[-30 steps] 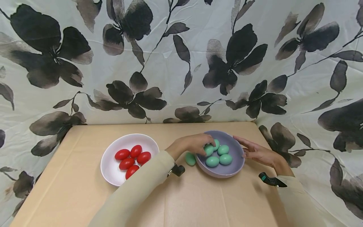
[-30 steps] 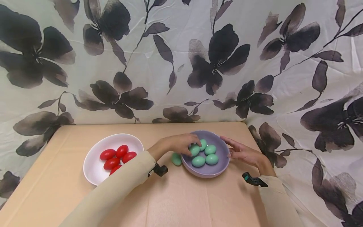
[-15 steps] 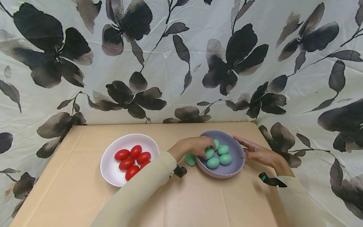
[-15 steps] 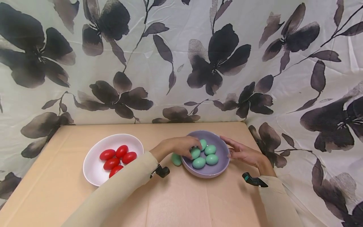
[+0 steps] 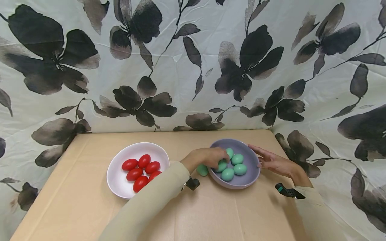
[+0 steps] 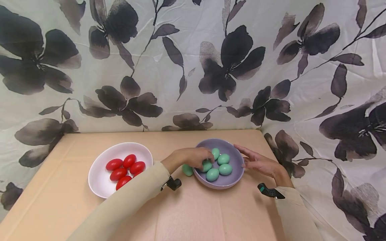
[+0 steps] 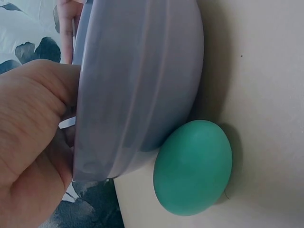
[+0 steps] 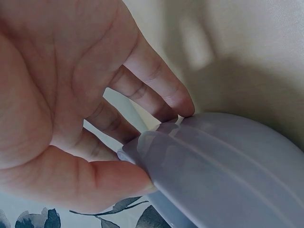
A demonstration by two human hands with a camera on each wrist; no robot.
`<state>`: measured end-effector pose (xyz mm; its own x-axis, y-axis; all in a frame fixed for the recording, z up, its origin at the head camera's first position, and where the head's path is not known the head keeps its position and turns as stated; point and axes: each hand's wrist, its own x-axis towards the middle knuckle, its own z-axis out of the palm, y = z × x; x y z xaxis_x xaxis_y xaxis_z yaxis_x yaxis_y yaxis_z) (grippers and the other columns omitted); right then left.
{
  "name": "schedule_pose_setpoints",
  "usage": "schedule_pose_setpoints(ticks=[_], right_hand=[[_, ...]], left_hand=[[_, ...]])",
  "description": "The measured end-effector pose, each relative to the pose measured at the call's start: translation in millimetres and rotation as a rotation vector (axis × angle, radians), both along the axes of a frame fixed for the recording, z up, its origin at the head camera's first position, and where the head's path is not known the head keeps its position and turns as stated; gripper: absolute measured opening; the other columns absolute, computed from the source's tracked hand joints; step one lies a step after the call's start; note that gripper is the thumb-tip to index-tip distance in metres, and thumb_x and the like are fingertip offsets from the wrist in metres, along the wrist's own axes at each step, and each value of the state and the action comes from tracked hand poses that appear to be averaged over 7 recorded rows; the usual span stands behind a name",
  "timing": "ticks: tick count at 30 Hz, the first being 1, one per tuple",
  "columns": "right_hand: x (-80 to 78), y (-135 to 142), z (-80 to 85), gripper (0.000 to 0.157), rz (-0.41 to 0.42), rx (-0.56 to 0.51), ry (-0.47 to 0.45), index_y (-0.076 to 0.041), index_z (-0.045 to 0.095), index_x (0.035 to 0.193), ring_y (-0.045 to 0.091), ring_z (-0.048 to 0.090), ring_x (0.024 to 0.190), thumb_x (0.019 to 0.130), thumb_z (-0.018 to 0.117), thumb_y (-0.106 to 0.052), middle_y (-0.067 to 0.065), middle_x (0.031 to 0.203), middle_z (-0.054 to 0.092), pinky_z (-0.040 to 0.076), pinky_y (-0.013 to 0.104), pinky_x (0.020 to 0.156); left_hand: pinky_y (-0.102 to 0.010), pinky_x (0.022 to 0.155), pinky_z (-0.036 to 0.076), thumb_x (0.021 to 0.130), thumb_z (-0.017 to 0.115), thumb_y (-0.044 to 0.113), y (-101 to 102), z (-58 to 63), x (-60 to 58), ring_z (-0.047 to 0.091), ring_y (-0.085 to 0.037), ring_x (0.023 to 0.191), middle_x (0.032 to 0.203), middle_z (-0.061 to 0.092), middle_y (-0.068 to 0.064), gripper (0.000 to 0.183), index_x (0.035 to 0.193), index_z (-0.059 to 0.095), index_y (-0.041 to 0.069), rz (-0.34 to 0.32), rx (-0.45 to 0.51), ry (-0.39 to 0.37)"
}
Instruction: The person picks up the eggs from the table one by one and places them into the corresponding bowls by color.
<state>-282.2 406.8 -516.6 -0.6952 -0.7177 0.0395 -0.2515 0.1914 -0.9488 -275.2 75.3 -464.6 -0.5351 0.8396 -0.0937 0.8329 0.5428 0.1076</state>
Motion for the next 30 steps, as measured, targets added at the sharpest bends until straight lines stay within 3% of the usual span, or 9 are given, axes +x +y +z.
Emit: schedule_pose_setpoints(ticks=[5, 12, 19, 25, 30], right_hand=[[0.6, 3.3, -0.8, 0.082, 0.01, 0.002, -0.002, -0.022, 0.011, 0.165, 0.016, 0.03, 0.147, 0.099, 0.053, 0.005, 0.01, 0.171, -0.002, 0.042, 0.023, 0.108], [2.0, 8.2, -0.3, 0.082, 0.035, 0.01, 0.001, -0.021, 0.009, 0.165, 0.007, 0.034, 0.144, 0.1, 0.052, 0.004, 0.01, 0.171, -0.003, 0.042, 0.022, 0.108], [1.8, 9.8, 0.5, 0.082, 0.041, 0.017, 0.005, -0.022, 0.01, 0.165, 0.004, 0.034, 0.143, 0.1, 0.052, 0.003, 0.01, 0.171, -0.003, 0.042, 0.022, 0.108], [-0.5, 10.1, -1.1, 0.082, 0.053, 0.018, 0.027, -0.02, 0.009, 0.165, 0.006, 0.033, 0.144, 0.099, 0.052, 0.004, 0.012, 0.17, -0.003, 0.041, 0.022, 0.108], [-0.1, 10.6, -1.8, 0.082, 0.055, 0.021, 0.029, -0.019, 0.009, 0.165, 0.004, 0.033, 0.144, 0.099, 0.052, 0.004, 0.012, 0.17, -0.004, 0.041, 0.021, 0.107]], left_hand=[[-0.021, 0.104, 0.043, 0.088, 0.073, 0.001, 2.7, -2.0, 4.6, 0.058, -0.014, 0.116, 0.125, 0.066, -0.002, 0.044, 0.131, 0.068, 0.01, 0.012, 0.015, 0.007], [-0.024, 0.105, 0.044, 0.089, 0.069, 0.0, -5.7, 4.1, 10.4, 0.058, -0.02, 0.122, 0.132, 0.061, -0.005, 0.047, 0.135, 0.064, 0.008, 0.042, 0.097, 0.007], [-0.023, 0.1, 0.048, 0.088, 0.066, 0.0, -29.8, 11.7, 11.6, 0.059, -0.019, 0.122, 0.132, 0.058, -0.004, 0.046, 0.133, 0.065, 0.009, 0.07, 0.27, -0.014], [-0.036, 0.101, 0.052, 0.09, 0.069, 0.001, -54.1, 16.7, 12.7, 0.061, -0.024, 0.119, 0.129, 0.059, -0.008, 0.04, 0.129, 0.066, 0.006, 0.089, 0.417, -0.044], [-0.034, 0.101, 0.051, 0.091, 0.067, 0.003, -71.6, 13.8, 15.3, 0.062, -0.023, 0.116, 0.131, 0.059, -0.008, 0.04, 0.131, 0.062, 0.003, 0.177, 0.436, -0.076]])
